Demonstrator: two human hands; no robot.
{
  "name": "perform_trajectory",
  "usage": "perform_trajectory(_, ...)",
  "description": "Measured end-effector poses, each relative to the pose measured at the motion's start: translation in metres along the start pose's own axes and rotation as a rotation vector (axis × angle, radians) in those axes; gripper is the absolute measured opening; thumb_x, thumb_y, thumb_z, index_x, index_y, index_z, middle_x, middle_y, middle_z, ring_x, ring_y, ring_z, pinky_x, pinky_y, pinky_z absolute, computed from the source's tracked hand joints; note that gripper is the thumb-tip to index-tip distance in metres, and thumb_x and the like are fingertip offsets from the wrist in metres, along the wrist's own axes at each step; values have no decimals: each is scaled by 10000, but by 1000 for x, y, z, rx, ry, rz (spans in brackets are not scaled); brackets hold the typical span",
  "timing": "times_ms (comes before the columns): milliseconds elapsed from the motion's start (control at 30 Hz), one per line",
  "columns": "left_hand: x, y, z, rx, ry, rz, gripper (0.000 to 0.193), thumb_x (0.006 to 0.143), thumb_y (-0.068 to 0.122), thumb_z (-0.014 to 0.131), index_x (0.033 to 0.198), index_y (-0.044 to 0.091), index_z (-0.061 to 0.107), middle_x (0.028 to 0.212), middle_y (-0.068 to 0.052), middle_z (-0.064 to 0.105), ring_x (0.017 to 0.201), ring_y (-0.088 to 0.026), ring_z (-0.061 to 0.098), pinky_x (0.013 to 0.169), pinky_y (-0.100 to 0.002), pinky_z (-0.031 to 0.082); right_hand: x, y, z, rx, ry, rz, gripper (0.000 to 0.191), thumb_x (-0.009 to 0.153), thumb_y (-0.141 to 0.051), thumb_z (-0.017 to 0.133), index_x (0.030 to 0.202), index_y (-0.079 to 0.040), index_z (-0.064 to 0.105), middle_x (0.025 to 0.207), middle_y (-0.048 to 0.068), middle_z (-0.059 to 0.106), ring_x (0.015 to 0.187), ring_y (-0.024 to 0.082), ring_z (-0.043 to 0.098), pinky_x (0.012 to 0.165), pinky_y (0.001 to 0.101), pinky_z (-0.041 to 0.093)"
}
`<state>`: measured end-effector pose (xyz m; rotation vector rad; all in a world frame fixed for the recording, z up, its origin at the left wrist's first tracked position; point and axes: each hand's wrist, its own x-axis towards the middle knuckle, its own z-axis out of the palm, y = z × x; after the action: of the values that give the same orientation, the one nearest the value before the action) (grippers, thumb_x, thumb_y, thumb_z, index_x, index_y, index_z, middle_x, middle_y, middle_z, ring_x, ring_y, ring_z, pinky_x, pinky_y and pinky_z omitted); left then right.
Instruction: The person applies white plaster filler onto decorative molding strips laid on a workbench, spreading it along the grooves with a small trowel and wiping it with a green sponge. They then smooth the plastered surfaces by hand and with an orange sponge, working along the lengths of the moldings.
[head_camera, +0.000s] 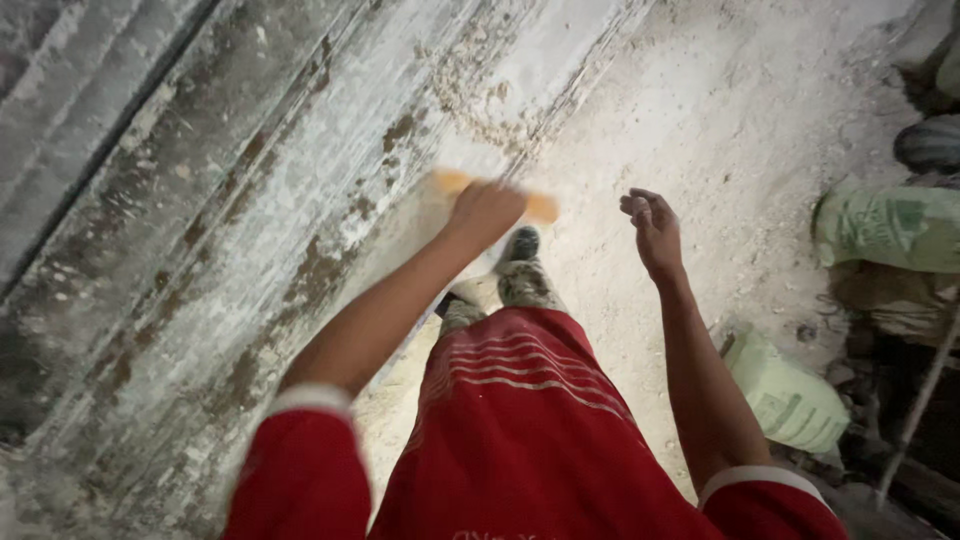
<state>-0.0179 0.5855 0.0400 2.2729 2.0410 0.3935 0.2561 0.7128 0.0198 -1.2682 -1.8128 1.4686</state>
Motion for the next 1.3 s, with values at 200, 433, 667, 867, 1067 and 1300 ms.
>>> perform_trajectory(200,-102,-6,-13,161,-46,43,203,830,169,633,1019,103,668,926,-38,695,840,-230,695,691,-369,571,12,30,-28,95,23,183,511,1086,-415,484,1405,-21,537,1343,172,670,1252,269,655,1033,411,515)
perform_trajectory(433,37,-1,29,248,41,46,117,834,177,643,940,132,659,882,-19,679,818,-203,689,742,-351,576,98,32,-13,270,-173,210,582,1065,-496,452,1424,-43,513,1375,172,655,1235,299,653,1038,448,509)
perform_trajectory(667,182,-24,48,116,-168,-21,59,948,182,614,932,167,669,927,-20,708,903,-236,710,710,-417,573,194,13,-21,260,-394,181,528,1094,-446,436,1410,-33,525,1354,171,647,1218,288,655,1014,422,530)
perform_trajectory(867,127,11,29,302,-12,-79,319,883,191,597,1188,141,676,1168,-28,675,1142,-269,627,969,-413,504,247,26,-68,197,-500,181,495,1084,-405,454,1417,-41,497,1353,164,660,1220,283,656,1006,415,522)
perform_trajectory(1067,124,20,38,415,29,-164,333,901,245,619,1210,143,692,1196,-36,684,1156,-265,634,985,-399,523,272,53,-89,163,-507,207,482,1086,-387,447,1418,-41,494,1352,163,654,1213,287,659,1016,428,526)
perform_trajectory(1300,152,-9,44,156,10,-151,211,954,183,641,1134,122,732,1070,-25,718,1014,-222,701,856,-383,582,272,50,-72,126,-510,252,461,1080,-374,474,1395,-40,510,1336,151,660,1187,275,669,990,423,529)
